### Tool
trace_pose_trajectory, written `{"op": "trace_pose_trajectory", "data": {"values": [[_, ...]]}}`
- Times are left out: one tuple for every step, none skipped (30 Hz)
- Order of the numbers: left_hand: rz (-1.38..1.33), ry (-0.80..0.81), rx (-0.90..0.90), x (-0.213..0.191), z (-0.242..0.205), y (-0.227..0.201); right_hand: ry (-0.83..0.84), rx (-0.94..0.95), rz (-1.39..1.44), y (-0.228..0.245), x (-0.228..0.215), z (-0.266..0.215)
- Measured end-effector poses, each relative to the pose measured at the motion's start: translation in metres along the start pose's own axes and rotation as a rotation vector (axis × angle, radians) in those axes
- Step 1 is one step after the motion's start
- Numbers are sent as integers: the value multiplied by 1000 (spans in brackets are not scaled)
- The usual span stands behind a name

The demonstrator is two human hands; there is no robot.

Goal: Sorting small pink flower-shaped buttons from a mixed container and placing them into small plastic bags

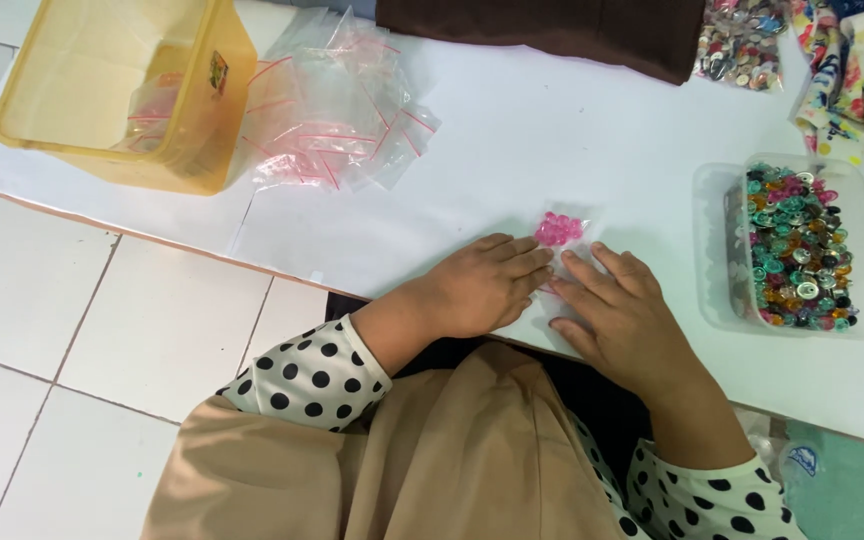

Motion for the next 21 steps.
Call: {"op": "trace_pose_trajectory", "data": {"values": [[4, -3, 4, -3, -3, -4, -5, -1, -5, 3, 0, -3], [10, 61, -10, 0, -6, -5, 31, 21, -4, 3, 4, -6], [14, 127, -28, 3, -10, -7, 71, 42, -1, 4, 9, -8], [16, 126, -28, 1, -14, -10, 69, 40, -3, 7, 9, -12], [-11, 150, -34, 3, -21, -17, 54, 31, 5, 12, 9, -20], [-40, 174, -40, 5, -29, -25, 39, 23, 13, 17, 9, -28], [-54, 184, -46, 5, -36, -33, 51, 31, 25, 21, 14, -36], [-44, 168, -49, 2, -42, -42, 28, 16, 35, 25, 16, -43], [-30, 149, -38, -2, -44, -46, -5, 8, 36, 27, 15, -47], [-39, 156, -31, -1, -46, -48, -4, 21, 39, 30, 18, -50], [-21, 155, -40, 0, -47, -49, -29, 27, 29, 31, 18, -52], [-3, 154, -50, 0, -49, -50, -54, 32, 18, 33, 17, -54], [-4, 153, -50, 0, -49, -51, -53, 32, 17, 37, 18, -52], [7, 165, -65, 0, -49, -51, -75, 27, -16, 42, 17, -50], [13, 180, -75, 1, -49, -52, -97, 29, -49, 47, 16, -49], [8, 182, -68, 3, -49, -54, -97, 37, -51, 49, 17, -52], [35, 179, -79, 4, -50, -52, -111, 26, -78, 51, 18, -51], [62, 176, -89, 5, -51, -51, -126, 14, -105, 53, 19, -49], [70, 173, -101, 4, -51, -49, -126, 0, -103, 54, 20, -48], [81, 144, -108, 2, -51, -47, -145, 5, -123, 54, 19, -46], [79, 121, -117, 1, -53, -50, -154, 19, -139, 55, 18, -50]]}}
Point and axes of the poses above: each hand's wrist, its own z-axis towards the middle knuckle, its own x-axis out of the palm, y = z × x, the point moved 8 cm from there along z, towards the middle knuckle, and after that the axes turned 1 degree about z, right-handed, at the moved point
